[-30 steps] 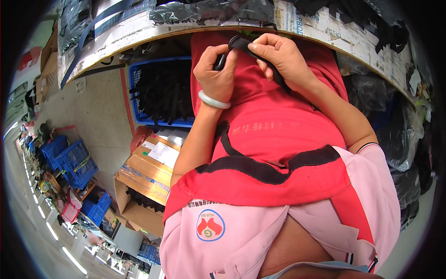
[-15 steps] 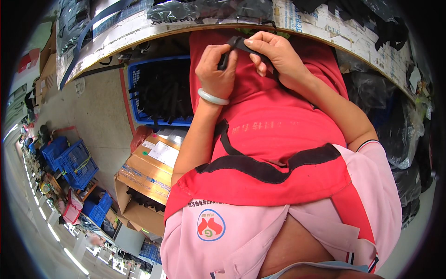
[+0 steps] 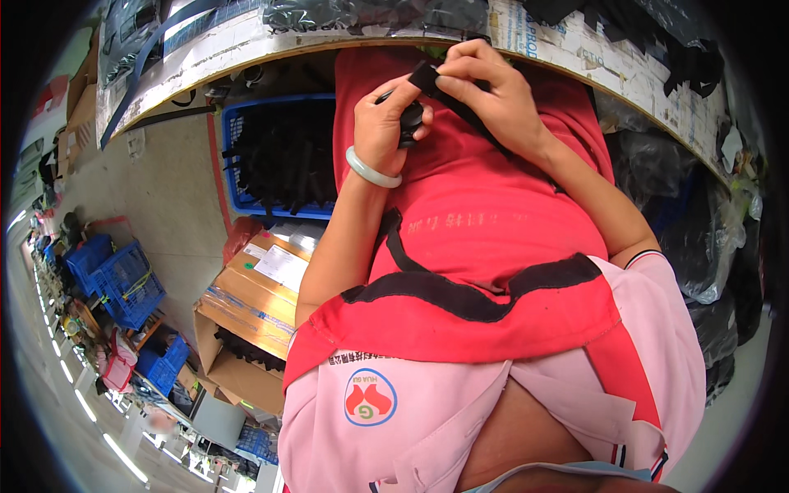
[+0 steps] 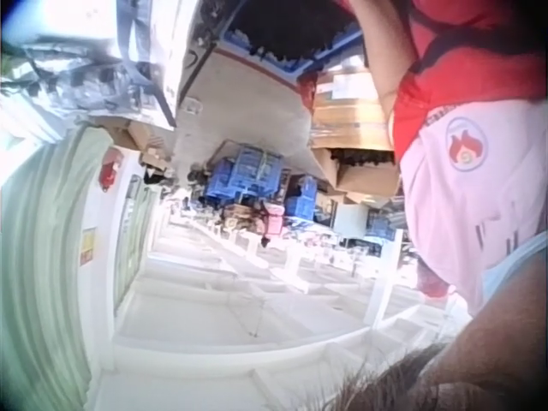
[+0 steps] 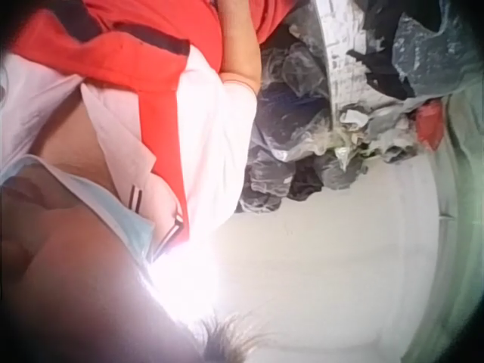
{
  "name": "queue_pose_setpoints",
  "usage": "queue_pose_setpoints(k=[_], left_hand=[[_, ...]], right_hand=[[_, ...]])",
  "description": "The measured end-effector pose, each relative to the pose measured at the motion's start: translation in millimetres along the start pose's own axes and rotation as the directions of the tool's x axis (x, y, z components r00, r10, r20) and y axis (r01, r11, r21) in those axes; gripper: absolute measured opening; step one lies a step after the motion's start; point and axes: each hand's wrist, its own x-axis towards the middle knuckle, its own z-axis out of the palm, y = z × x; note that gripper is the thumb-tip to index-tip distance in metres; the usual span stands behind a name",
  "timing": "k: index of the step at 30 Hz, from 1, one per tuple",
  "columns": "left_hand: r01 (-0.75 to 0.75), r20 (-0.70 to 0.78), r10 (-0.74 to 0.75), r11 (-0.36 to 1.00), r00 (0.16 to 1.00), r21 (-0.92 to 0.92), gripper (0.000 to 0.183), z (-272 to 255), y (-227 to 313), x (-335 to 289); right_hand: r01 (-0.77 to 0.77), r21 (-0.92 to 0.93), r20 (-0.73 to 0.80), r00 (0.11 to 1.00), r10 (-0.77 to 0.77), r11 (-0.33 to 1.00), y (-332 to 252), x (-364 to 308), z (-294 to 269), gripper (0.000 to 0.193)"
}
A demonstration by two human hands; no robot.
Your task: Assembling plastic buckles and adjustment sliders onto black nylon straps.
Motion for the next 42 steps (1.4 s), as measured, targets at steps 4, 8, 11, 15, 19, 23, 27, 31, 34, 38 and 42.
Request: queue_pose_setpoints(k=[4, 8, 11, 15, 19, 23, 27, 31, 34, 38, 42], left_hand=[[-0.135, -0.052, 0.138, 0.989, 0.989, 0.054, 0.022, 18.1, 9.5, -3.7], [-0.266, -0.087, 0.289, 0.942, 0.953, 0.205, 0.023, 18.0, 7.6, -6.1], [-0.285, -0.051, 0.317, 0.904, 0.947, 0.318, 0.015, 20.4, 3.4, -12.5], [-0.341, -0.078, 0.385, 0.88, 0.92, 0.33, 0.015, 19.3, 1.4, -11.7], [-0.32, -0.019, 0.355, 0.864, 0.935, 0.388, 0.016, 14.8, 3.7, -15.5], [-0.204, 0.063, 0.195, 0.899, 0.979, 0.387, 0.015, 2.9, 16.6, -36.1], [-0.087, 0.013, 0.098, 0.809, 0.995, 0.582, 0.013, -31.2, 76.5, -95.7], [-0.149, -0.213, 0.678, 0.434, 0.704, 0.889, 0.017, -103.7, 102.1, -141.5], [-0.019, -0.231, 0.787, 0.294, 0.573, 0.955, 0.018, -129.7, 101.2, -141.5], [-0.068, -0.352, 0.516, 0.63, 0.781, 0.773, 0.026, -121.6, 61.4, -83.5], [-0.071, -0.211, 0.439, 0.543, 0.873, 0.837, 0.038, -103.9, 30.9, -10.7]], right_hand=[[0.339, -0.045, -0.085, 0.936, -0.341, 0.94, -37.9, 2.8, -13.2, 0.017], [-0.329, 0.064, 0.213, 0.927, 0.309, 0.942, -30.2, 1.0, -25.1, 0.025], [-0.425, 0.003, 0.347, 0.849, 0.398, 0.905, -30.4, -0.4, -24.9, 0.024], [-0.551, 0.079, 0.35, 0.796, 0.494, 0.831, -32.3, 4.1, -19.3, 0.025], [-0.609, 0.375, 0.323, 0.793, 0.517, 0.699, -9.2, 7.8, -15.0, 0.023], [-0.689, 0.437, 0.526, 0.717, 0.458, 0.578, 0.1, 5.1, -9.1, 0.019], [-0.505, 0.319, 0.252, 0.861, 0.442, 0.802, 9.8, 16.7, -9.9, 0.018], [-0.454, 0.094, 0.322, 0.856, 0.404, 0.886, 18.2, 9.7, -10.5, 0.018], [-0.237, -0.277, 0.33, 0.887, 0.324, 0.931, 5.5, -1.8, -15.2, 0.02], [-0.188, -0.628, 0.045, 0.96, 0.277, 0.755, 41.0, -23.4, -69.6, 0.025], [-0.373, -0.846, -0.26, 0.912, 0.318, 0.381, 62.4, -60.6, -134.0, 0.034]])
